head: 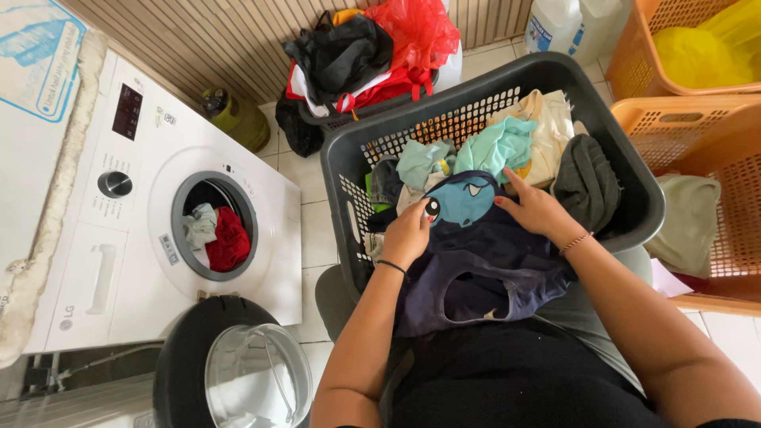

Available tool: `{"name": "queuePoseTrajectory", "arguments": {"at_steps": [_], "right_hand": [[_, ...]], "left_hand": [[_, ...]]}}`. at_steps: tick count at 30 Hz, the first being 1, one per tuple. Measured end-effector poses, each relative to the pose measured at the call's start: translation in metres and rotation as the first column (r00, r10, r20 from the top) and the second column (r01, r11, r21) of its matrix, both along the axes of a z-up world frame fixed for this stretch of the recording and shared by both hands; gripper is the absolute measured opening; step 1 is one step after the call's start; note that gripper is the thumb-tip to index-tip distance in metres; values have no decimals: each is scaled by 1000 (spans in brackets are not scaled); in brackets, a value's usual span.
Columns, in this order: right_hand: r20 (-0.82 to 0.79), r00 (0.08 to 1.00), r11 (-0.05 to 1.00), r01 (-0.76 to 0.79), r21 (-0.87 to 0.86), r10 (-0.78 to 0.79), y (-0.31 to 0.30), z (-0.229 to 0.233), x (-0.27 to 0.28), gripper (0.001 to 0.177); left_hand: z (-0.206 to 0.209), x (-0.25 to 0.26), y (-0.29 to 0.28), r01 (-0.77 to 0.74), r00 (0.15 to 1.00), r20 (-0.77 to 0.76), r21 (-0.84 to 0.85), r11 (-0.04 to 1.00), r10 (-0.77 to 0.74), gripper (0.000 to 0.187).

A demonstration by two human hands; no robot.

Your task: The person sorts various laundry items in a basket, picking up a light green shirt and a blue garment, unfolding them by hand to check them before placing them back into the basket.

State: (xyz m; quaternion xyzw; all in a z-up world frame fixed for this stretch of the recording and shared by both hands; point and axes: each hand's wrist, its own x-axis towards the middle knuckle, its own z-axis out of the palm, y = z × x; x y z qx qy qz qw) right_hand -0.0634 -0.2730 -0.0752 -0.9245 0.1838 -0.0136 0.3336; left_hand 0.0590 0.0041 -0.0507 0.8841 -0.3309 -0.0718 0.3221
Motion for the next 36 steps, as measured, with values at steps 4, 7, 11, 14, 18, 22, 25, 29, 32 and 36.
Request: {"name": "queuePoseTrajectory", "arguments": {"at_steps": [4, 7, 11, 14, 18, 22, 25, 29, 32, 36], "right_hand": [[263, 962, 986, -105, 126, 69, -1, -18, 18, 45], [154, 983, 994, 108, -24, -103, -1, -20, 26, 34], [114, 991, 991, 78, -108, -66, -1, -13, 26, 26], [205, 976, 997, 75, -26, -68, 4, 3, 24, 22], [246, 967, 979, 11, 206, -62, 21, 45, 13, 19], [330, 908, 919, -336, 206, 258, 39, 107, -10, 19], [436, 780, 849, -525, 63, 450, 50, 150, -28, 17], [356, 786, 730, -609, 309, 505, 44, 200, -54, 11], [317, 746, 665, -666, 339, 586, 35, 228, -73, 10], [428, 638, 538, -770, 344, 640, 27, 252, -108, 12]], "left_hand": [[-1, 1, -3, 52, 993, 104, -2, 999, -52, 45], [1, 2, -6, 70, 985, 161, -19, 997, -66, 46], [7, 2, -10, 70, 989, 129, -23, 997, -66, 44], [18, 3, -14, 79, 990, 120, -38, 996, -74, 45], [40, -1, -23, 145, 980, 160, -174, 974, -117, 49], [74, -13, -31, 300, 953, 143, -329, 895, -267, 55], [103, -21, -30, 496, 867, 219, -313, 810, -447, 20], [147, -32, -8, 599, 786, 118, -387, 701, -607, 12], [173, -36, 10, 609, 741, -59, -360, 707, -669, 9], [182, -45, 30, 654, 596, -338, -322, 685, -728, 11]]}}
